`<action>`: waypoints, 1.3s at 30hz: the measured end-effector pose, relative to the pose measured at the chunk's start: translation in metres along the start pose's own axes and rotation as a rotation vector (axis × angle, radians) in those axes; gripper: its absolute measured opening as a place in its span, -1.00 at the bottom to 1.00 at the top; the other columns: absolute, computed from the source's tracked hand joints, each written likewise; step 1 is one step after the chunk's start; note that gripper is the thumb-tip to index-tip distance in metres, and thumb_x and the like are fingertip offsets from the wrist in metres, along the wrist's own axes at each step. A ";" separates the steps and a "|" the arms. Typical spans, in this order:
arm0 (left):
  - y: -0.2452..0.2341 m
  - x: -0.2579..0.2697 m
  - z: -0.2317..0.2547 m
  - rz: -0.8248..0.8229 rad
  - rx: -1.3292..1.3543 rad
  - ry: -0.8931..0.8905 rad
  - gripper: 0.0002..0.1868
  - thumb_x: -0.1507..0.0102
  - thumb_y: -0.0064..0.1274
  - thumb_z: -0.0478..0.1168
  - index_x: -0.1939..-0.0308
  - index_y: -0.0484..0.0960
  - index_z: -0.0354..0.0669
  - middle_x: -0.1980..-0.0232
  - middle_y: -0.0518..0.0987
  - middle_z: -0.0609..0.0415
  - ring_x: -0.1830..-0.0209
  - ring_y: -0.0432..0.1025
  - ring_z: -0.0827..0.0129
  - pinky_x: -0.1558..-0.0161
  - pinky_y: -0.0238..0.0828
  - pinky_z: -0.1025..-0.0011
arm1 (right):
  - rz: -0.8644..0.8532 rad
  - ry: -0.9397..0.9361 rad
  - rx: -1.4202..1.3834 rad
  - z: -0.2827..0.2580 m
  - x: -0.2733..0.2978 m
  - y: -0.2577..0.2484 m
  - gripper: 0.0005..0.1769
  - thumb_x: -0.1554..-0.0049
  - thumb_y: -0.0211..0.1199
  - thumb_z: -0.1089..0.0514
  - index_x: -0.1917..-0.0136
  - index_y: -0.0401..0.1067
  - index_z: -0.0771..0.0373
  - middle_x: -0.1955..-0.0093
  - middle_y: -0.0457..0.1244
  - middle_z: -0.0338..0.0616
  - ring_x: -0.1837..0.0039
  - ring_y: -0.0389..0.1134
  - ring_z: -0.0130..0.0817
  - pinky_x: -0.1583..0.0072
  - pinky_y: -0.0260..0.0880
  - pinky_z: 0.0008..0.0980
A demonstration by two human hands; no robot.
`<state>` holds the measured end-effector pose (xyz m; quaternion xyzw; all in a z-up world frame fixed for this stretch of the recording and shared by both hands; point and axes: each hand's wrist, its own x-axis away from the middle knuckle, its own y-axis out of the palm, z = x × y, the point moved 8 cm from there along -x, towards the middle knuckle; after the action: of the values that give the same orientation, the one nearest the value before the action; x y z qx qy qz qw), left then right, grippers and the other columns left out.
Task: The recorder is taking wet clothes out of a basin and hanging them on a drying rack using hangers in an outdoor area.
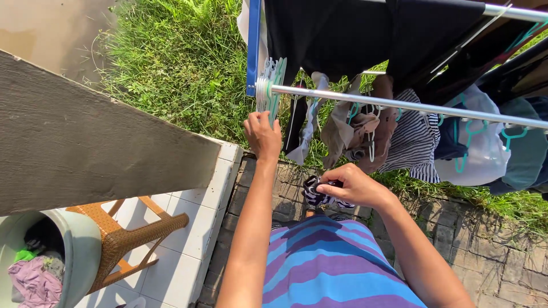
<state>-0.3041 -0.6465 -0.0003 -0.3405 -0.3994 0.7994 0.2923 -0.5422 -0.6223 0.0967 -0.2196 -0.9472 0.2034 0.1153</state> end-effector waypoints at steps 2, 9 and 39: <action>-0.001 -0.011 0.002 -0.006 -0.036 -0.040 -0.64 -0.09 0.35 -0.14 0.10 0.62 -0.12 0.00 0.43 0.05 -0.02 0.33 0.17 -0.06 0.30 0.16 | -0.002 0.033 -0.001 0.006 0.001 -0.006 -0.69 -0.13 0.35 0.01 0.14 0.56 0.35 0.41 0.33 -0.04 0.38 0.27 -0.32 0.29 0.27 -0.27; 0.022 -0.020 -0.007 -0.006 -0.199 -0.053 -0.67 -0.07 0.38 -0.09 0.25 0.57 -0.11 0.05 0.44 0.05 -0.03 0.33 0.16 -0.01 0.20 0.13 | 0.066 0.110 -0.090 0.027 0.004 -0.023 -0.71 -0.13 0.36 0.04 0.11 0.56 0.36 0.42 0.31 -0.11 0.35 0.19 -0.51 0.30 0.25 -0.33; -0.008 0.033 -0.043 -0.141 0.238 -0.109 -0.79 -0.35 -0.01 -0.24 0.02 0.70 -0.09 0.15 0.63 0.10 0.28 0.52 0.18 0.16 0.33 0.20 | 0.256 0.129 0.132 0.005 -0.026 -0.042 -0.71 -0.12 0.32 0.09 -0.02 0.53 0.33 0.24 0.39 -0.04 0.26 0.33 -0.33 0.20 0.33 -0.31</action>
<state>-0.2889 -0.5995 -0.0229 -0.2304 -0.3400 0.8359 0.3641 -0.5360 -0.6706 0.1075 -0.3432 -0.8865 0.2639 0.1632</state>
